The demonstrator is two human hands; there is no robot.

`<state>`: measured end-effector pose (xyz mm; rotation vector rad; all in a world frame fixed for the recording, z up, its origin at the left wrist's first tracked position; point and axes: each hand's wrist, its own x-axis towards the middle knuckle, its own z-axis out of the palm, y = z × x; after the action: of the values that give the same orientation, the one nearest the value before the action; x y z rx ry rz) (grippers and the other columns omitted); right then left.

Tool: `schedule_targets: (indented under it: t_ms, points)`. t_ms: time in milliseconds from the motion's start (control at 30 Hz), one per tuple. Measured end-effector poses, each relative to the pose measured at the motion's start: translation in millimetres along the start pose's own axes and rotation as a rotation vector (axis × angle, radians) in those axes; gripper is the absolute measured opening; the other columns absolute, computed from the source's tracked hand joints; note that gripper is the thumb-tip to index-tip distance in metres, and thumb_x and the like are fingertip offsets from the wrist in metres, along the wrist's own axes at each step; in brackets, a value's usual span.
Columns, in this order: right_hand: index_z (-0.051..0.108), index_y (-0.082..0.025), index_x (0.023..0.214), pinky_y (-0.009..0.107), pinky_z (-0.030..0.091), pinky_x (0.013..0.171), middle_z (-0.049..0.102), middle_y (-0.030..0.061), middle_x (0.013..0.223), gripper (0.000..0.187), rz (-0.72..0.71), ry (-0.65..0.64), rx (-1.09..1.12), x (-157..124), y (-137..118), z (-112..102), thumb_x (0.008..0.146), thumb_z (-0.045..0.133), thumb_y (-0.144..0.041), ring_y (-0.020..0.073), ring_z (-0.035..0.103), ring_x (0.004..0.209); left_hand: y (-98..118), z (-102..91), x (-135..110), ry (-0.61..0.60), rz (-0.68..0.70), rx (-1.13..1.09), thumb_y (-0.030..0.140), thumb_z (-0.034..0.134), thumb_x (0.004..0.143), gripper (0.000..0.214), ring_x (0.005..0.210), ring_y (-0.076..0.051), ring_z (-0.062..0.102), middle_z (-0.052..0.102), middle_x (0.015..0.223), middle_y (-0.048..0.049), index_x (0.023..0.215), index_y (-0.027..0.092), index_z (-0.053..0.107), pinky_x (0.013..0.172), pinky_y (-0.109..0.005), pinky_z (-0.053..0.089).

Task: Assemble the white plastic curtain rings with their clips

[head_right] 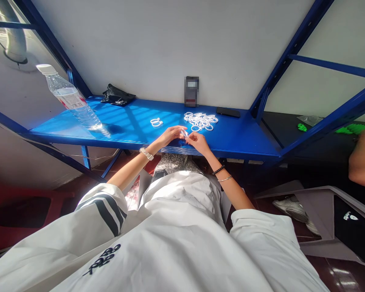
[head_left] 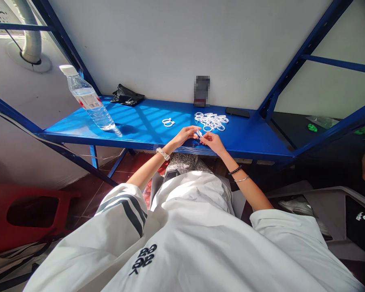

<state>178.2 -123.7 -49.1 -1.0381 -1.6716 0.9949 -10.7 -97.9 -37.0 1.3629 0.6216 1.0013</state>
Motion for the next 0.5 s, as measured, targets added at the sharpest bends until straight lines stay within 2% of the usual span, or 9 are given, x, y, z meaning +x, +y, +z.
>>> schedule_targets:
  t_ms: [200, 300, 400, 467, 500]
  points:
    - [0.06, -0.019, 0.071, 0.035, 0.056, 0.069, 0.07, 0.0042, 0.071, 0.048, -0.008, -0.003, -0.008, 0, 1, -1, 0.065, 0.076, -0.064, 0.0177, 0.064, 0.064, -2, 0.6, 1, 0.016, -0.005, 0.015, 0.051, 0.073, 0.077, 0.05, 0.078, -0.014, 0.061, 0.069, 0.092, -0.0074, 0.107, 0.012, 0.069, 0.08, -0.031, 0.048]
    - [0.059, -0.02, 0.072, 0.034, 0.056, 0.069, 0.07, 0.0041, 0.071, 0.047, -0.01, -0.006, -0.015, 1, 2, -1, 0.067, 0.075, -0.064, 0.0175, 0.064, 0.065, -1, 2.3, 0, 0.042, -0.007, 0.042, 0.051, 0.073, 0.076, 0.049, 0.091, -0.019, 0.063, 0.07, 0.099, -0.0094, 0.106, 0.012, 0.069, 0.083, -0.033, 0.049]
    - [0.058, -0.02, 0.071, 0.033, 0.055, 0.067, 0.069, 0.0039, 0.071, 0.048, -0.016, 0.003, -0.005, 0, 3, -1, 0.067, 0.074, -0.065, 0.0167, 0.064, 0.064, 19, 2.9, -6, 0.095, 0.056, 0.137, 0.053, 0.073, 0.075, 0.051, 0.106, -0.024, 0.061, 0.07, 0.11, -0.0101, 0.107, 0.014, 0.068, 0.089, -0.036, 0.049]
    - [0.058, -0.019, 0.071, 0.032, 0.055, 0.066, 0.069, 0.0042, 0.071, 0.048, -0.018, 0.002, -0.002, 0, 3, -1, 0.067, 0.074, -0.065, 0.0165, 0.063, 0.064, 44, 2.1, -14, 0.153, 0.149, 0.26, 0.055, 0.072, 0.077, 0.05, 0.108, -0.023, 0.06, 0.07, 0.111, -0.0082, 0.107, 0.016, 0.067, 0.092, -0.037, 0.049]
    - [0.059, -0.019, 0.071, 0.032, 0.055, 0.066, 0.069, 0.0045, 0.072, 0.048, -0.02, -0.004, -0.003, 0, 3, -2, 0.068, 0.074, -0.064, 0.0166, 0.063, 0.065, 58, 1.6, -20, 0.227, 0.223, 0.323, 0.056, 0.069, 0.081, 0.047, 0.107, -0.021, 0.059, 0.07, 0.112, -0.0067, 0.108, 0.018, 0.066, 0.093, -0.037, 0.05]
